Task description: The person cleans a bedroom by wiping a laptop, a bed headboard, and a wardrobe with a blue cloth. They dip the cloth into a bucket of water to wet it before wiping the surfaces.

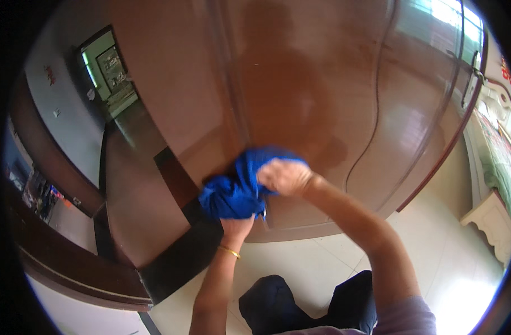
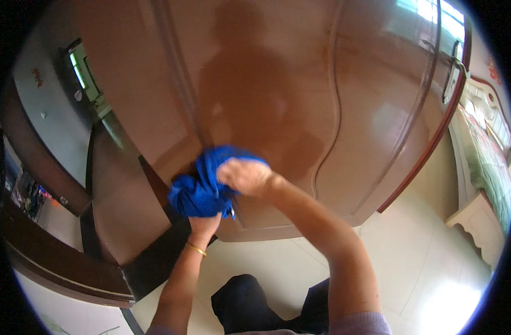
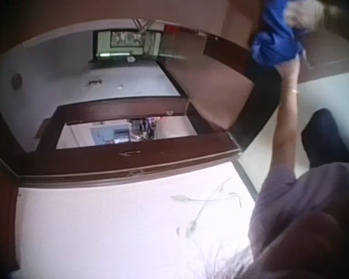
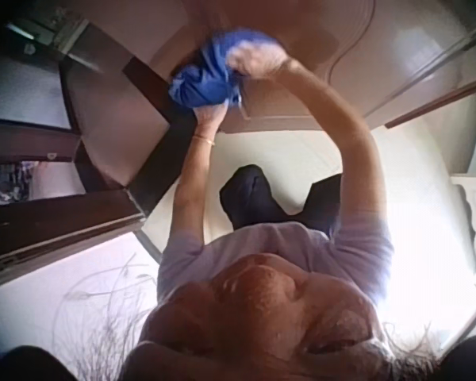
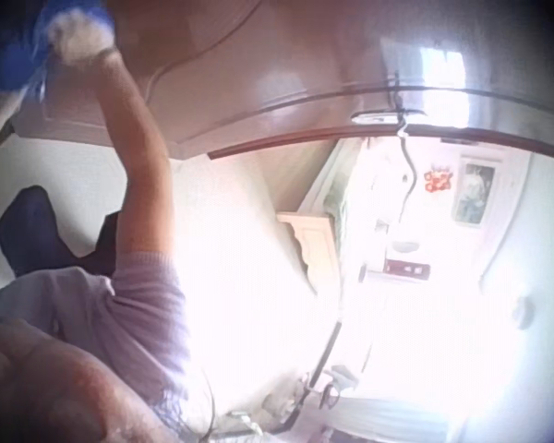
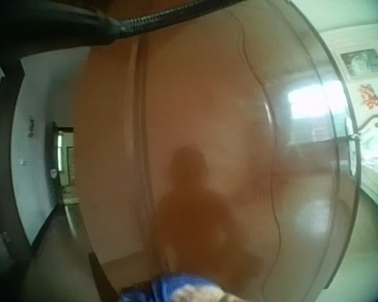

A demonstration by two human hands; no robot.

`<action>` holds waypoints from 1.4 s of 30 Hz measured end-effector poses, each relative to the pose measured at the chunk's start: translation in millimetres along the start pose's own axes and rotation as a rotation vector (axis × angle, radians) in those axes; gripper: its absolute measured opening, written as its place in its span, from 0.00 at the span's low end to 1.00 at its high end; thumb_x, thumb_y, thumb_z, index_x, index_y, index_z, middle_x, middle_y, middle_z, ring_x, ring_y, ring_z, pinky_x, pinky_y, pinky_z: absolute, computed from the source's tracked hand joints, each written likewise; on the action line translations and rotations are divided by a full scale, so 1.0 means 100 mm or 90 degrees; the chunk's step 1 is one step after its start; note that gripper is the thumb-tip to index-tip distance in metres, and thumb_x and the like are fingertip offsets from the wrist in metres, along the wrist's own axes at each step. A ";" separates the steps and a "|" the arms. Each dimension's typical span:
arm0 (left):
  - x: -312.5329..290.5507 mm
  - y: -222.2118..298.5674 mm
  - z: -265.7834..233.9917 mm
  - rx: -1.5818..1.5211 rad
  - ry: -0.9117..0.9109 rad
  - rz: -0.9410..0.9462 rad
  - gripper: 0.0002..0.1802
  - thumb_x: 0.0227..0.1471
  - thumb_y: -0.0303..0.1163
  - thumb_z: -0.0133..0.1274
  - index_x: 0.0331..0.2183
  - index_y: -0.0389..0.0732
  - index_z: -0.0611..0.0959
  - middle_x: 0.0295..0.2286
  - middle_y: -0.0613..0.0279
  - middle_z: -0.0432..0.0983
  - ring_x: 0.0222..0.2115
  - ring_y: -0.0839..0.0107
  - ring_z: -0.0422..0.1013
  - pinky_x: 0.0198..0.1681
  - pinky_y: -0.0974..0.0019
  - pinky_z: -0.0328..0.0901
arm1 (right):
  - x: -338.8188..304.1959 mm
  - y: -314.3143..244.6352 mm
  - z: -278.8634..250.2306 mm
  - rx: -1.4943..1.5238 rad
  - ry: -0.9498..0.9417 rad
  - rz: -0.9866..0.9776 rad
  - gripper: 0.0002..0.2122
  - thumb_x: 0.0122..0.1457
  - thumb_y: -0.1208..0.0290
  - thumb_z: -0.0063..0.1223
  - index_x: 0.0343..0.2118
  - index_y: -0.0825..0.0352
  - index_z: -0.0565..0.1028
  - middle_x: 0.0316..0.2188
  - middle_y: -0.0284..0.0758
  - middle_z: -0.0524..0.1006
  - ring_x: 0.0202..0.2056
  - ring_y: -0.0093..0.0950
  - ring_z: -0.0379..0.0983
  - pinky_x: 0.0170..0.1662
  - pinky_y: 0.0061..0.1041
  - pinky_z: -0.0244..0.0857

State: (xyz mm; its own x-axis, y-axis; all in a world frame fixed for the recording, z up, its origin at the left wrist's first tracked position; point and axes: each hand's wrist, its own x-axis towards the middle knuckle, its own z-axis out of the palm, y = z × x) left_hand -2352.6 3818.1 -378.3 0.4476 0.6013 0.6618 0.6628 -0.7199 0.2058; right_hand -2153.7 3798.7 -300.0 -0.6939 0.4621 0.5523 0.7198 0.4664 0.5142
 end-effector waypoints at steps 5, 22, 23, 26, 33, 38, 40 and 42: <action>1.26 -0.54 -1.07 0.294 0.292 0.061 0.13 0.44 0.38 0.48 0.27 0.38 0.79 0.28 0.50 0.74 0.27 0.49 0.69 0.35 0.51 0.63 | 1.77 0.65 -1.05 -0.220 0.327 0.129 0.11 0.46 0.55 0.51 0.30 0.54 0.72 0.35 0.30 0.68 0.39 0.30 0.64 0.35 0.30 0.63; -0.63 -0.69 0.78 -0.051 0.050 -0.374 0.17 0.45 0.35 0.44 0.33 0.31 0.75 0.39 0.37 0.67 0.42 0.44 0.62 0.48 0.49 0.53 | 0.71 -0.76 0.66 -0.070 -0.207 -0.197 0.21 0.48 0.72 0.49 0.48 0.61 0.63 0.42 0.31 0.69 0.42 0.28 0.67 0.47 0.23 0.59; -0.85 -0.75 1.03 -0.095 0.056 -0.404 0.16 0.45 0.35 0.44 0.32 0.32 0.75 0.38 0.39 0.69 0.41 0.45 0.63 0.47 0.50 0.55 | 0.58 -0.93 0.80 -0.096 -0.335 -0.278 0.24 0.46 0.73 0.50 0.50 0.61 0.62 0.46 0.31 0.66 0.47 0.28 0.64 0.52 0.22 0.55; -1.21 -0.59 1.37 -0.276 -0.028 -0.549 0.13 0.46 0.35 0.43 0.31 0.38 0.77 0.33 0.48 0.74 0.36 0.50 0.67 0.41 0.52 0.60 | -0.18 -1.39 1.30 0.025 -0.389 -0.155 0.22 0.50 0.70 0.44 0.52 0.59 0.61 0.48 0.23 0.64 0.50 0.19 0.59 0.54 0.20 0.51; -1.17 0.11 1.31 -0.426 -0.156 -0.495 0.14 0.48 0.34 0.42 0.19 0.35 0.73 0.22 0.43 0.70 0.27 0.48 0.67 0.30 0.53 0.59 | -0.53 -0.95 0.48 0.098 -0.410 0.037 0.16 0.44 0.65 0.48 0.40 0.51 0.70 0.34 0.20 0.69 0.39 0.19 0.66 0.38 0.19 0.62; -0.13 0.47 0.46 -0.300 0.098 -0.088 0.11 0.49 0.34 0.43 0.29 0.37 0.75 0.32 0.43 0.71 0.35 0.48 0.65 0.40 0.53 0.57 | -0.01 0.12 -0.67 -0.172 0.087 0.089 0.07 0.48 0.56 0.50 0.27 0.51 0.70 0.23 0.27 0.66 0.25 0.27 0.62 0.26 0.29 0.55; 0.47 0.31 0.33 -0.077 0.209 0.173 0.26 0.47 0.43 0.48 0.47 0.40 0.71 0.48 0.45 0.63 0.48 0.47 0.58 0.53 0.50 0.48 | 0.23 0.57 -1.11 -0.272 0.194 0.209 0.14 0.49 0.50 0.47 0.29 0.55 0.70 0.25 0.32 0.66 0.27 0.33 0.63 0.30 0.35 0.56; 1.20 0.53 -0.01 -0.005 0.244 0.223 0.35 0.38 0.52 0.54 0.47 0.44 0.70 0.49 0.46 0.60 0.49 0.47 0.57 0.52 0.43 0.46 | 0.30 1.05 -1.42 -0.329 0.347 0.324 0.14 0.48 0.50 0.47 0.28 0.54 0.75 0.25 0.34 0.72 0.34 0.34 0.66 0.35 0.38 0.56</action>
State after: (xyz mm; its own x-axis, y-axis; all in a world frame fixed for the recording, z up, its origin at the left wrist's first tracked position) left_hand -2264.5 3852.2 -286.8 0.3891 0.1542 0.9082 0.5066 -0.8592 -0.0711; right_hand -2095.9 3754.1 -136.5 -0.2790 0.0374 0.9596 0.9472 -0.1540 0.2814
